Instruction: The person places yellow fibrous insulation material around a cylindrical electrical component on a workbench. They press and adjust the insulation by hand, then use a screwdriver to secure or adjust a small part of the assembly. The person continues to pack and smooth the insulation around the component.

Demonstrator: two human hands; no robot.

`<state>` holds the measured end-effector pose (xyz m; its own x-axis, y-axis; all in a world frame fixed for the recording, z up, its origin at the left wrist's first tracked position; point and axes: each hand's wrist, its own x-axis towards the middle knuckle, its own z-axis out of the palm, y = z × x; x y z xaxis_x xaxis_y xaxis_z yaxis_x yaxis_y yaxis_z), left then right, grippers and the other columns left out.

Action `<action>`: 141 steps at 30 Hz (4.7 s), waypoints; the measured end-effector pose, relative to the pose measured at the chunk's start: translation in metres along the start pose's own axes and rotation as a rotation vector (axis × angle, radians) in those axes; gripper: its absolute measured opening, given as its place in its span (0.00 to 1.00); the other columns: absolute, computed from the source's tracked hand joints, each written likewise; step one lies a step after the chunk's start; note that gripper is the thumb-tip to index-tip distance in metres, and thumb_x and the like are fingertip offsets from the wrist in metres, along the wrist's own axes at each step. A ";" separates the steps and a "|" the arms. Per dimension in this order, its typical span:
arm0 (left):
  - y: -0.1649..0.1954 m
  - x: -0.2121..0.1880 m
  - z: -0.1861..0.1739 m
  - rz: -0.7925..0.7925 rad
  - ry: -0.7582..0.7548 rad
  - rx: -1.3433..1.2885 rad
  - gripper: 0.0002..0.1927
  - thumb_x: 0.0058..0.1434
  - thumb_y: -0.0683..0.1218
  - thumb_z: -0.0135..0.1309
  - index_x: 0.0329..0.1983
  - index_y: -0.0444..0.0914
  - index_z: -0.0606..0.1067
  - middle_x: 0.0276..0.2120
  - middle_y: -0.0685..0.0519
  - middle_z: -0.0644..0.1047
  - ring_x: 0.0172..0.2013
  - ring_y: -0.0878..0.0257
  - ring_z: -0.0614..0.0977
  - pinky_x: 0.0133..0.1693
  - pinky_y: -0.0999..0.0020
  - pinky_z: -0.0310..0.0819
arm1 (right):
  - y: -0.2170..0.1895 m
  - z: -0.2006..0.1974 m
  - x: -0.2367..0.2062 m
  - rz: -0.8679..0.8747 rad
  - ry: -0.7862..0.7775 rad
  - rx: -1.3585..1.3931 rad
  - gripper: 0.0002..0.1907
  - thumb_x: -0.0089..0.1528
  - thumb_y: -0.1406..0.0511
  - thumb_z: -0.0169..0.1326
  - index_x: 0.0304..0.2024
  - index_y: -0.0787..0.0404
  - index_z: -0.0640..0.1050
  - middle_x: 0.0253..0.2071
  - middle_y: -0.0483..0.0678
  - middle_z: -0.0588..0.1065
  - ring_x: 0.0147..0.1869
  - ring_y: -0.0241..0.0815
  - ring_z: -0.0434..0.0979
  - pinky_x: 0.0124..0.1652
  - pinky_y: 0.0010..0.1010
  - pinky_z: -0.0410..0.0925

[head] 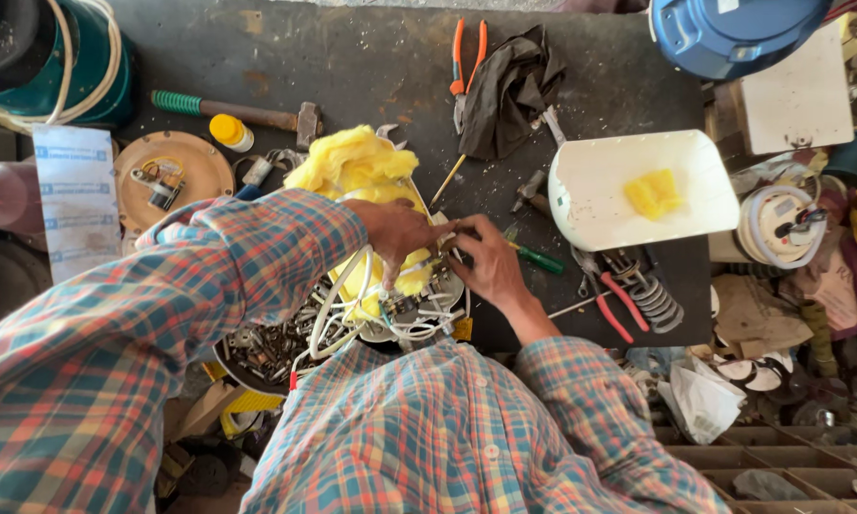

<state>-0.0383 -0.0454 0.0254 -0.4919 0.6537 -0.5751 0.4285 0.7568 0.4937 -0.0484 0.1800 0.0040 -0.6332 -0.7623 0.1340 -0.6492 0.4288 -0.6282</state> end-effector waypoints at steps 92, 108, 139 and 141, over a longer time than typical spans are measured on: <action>-0.018 0.021 0.007 0.066 0.029 -0.018 0.79 0.27 0.57 0.81 0.78 0.41 0.44 0.57 0.40 0.78 0.57 0.41 0.79 0.56 0.51 0.73 | 0.014 0.003 0.039 0.136 -0.374 -0.164 0.15 0.55 0.60 0.64 0.45 0.51 0.84 0.45 0.50 0.78 0.48 0.55 0.79 0.45 0.45 0.72; -0.002 0.008 -0.011 -0.006 -0.010 -0.070 0.84 0.33 0.52 0.81 0.79 0.38 0.30 0.60 0.38 0.75 0.62 0.40 0.74 0.60 0.51 0.66 | 0.022 0.004 0.038 0.007 -0.310 -0.209 0.09 0.51 0.60 0.65 0.33 0.52 0.85 0.40 0.43 0.81 0.43 0.48 0.82 0.41 0.42 0.74; -0.004 0.012 -0.006 0.005 -0.029 -0.055 0.85 0.33 0.55 0.79 0.79 0.35 0.28 0.54 0.35 0.78 0.57 0.41 0.79 0.60 0.53 0.69 | 0.002 0.003 0.035 0.250 -0.353 -0.281 0.10 0.56 0.57 0.63 0.38 0.51 0.84 0.42 0.48 0.79 0.47 0.53 0.80 0.42 0.47 0.73; -0.004 0.012 -0.007 0.003 -0.025 -0.041 0.85 0.33 0.55 0.79 0.78 0.34 0.27 0.54 0.35 0.79 0.57 0.42 0.79 0.60 0.54 0.67 | 0.002 0.002 0.036 0.246 -0.361 -0.305 0.10 0.57 0.57 0.63 0.38 0.53 0.83 0.42 0.49 0.79 0.46 0.53 0.80 0.41 0.48 0.73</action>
<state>-0.0514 -0.0401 0.0215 -0.4715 0.6564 -0.5890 0.3984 0.7544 0.5218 -0.0716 0.1521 0.0064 -0.6316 -0.7171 -0.2947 -0.6270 0.6961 -0.3498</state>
